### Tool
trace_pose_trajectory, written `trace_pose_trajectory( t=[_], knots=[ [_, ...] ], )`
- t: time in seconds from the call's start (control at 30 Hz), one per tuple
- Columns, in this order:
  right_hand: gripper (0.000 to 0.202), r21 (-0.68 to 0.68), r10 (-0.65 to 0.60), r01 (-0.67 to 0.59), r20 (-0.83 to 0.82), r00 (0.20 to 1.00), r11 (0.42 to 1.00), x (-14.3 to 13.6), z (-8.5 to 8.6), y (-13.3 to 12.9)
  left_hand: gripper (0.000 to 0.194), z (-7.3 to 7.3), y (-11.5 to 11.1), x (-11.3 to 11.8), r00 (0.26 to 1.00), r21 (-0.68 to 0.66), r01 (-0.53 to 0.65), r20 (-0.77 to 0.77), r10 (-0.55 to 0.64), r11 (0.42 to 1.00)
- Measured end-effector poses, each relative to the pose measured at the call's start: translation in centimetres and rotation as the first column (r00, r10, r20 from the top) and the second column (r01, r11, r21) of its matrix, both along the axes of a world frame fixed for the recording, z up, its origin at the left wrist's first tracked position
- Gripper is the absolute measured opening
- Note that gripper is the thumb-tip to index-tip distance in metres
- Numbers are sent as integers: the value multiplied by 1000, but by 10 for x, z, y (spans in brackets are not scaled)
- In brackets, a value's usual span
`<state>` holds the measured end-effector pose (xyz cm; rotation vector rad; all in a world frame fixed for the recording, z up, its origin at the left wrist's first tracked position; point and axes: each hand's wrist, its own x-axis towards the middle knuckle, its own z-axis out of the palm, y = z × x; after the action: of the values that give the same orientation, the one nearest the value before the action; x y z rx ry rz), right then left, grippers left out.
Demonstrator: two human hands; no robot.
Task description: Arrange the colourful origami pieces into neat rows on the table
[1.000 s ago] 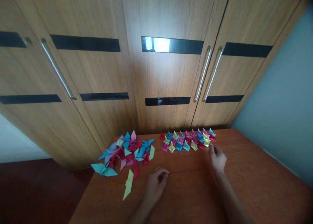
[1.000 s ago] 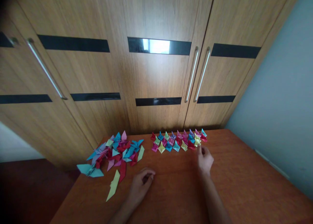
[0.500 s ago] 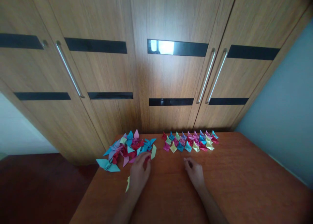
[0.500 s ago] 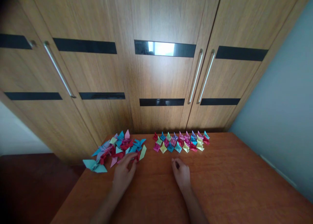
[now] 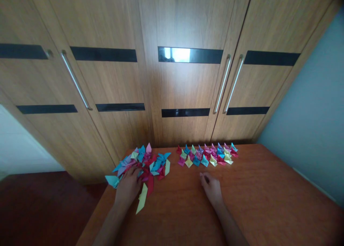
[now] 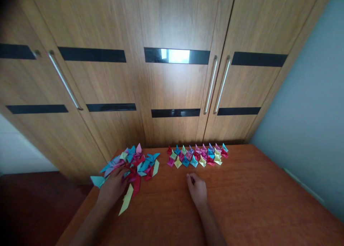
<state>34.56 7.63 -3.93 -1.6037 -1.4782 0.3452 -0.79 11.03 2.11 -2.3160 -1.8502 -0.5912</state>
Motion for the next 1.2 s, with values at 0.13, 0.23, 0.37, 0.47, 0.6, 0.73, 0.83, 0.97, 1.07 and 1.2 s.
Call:
trace_pose_trajectory(
  t=[0.13,0.23,0.37,0.47,0.6,0.73,0.83,0.97,1.07,1.2],
  knots=[
    [45,-4,0,0,-2,1000,1000,1,-2,0,25,2,-14,-3,999,-34,-11,51,13,999],
    [42,-20,-1,1,-8,1000,1000,1,-3,0,24,4,-20,-7,992,-8,-18,122,19,1000],
    [40,-31,0,-1,-10,1000,1000,1,-2,-1,19,4,-23,-13,972,3,-58,229,56,998],
    [41,-27,10,-11,-14,1000,1000,0,-1,-1,22,4,-26,-17,949,-7,-113,297,111,994],
    [43,-29,8,-9,-7,1000,1000,1,-1,-1,31,4,-31,-20,926,-12,-112,362,108,994],
    [45,-32,10,-10,7,1000,999,1,-2,0,33,6,-34,-21,917,38,-111,390,87,993],
    [48,-26,7,-7,11,1000,1000,1,-1,0,33,10,-35,-21,917,88,-105,393,63,991],
    [48,-31,-3,4,14,1000,1000,1,0,-1,35,12,-35,-25,929,127,-121,363,68,984],
    [46,-37,10,-10,15,1000,999,1,0,-1,34,12,-35,-28,938,149,-130,338,73,980],
    [44,-24,-2,3,20,1000,1000,0,0,-1,33,17,-38,-26,920,167,-152,384,78,974]
  ],
)
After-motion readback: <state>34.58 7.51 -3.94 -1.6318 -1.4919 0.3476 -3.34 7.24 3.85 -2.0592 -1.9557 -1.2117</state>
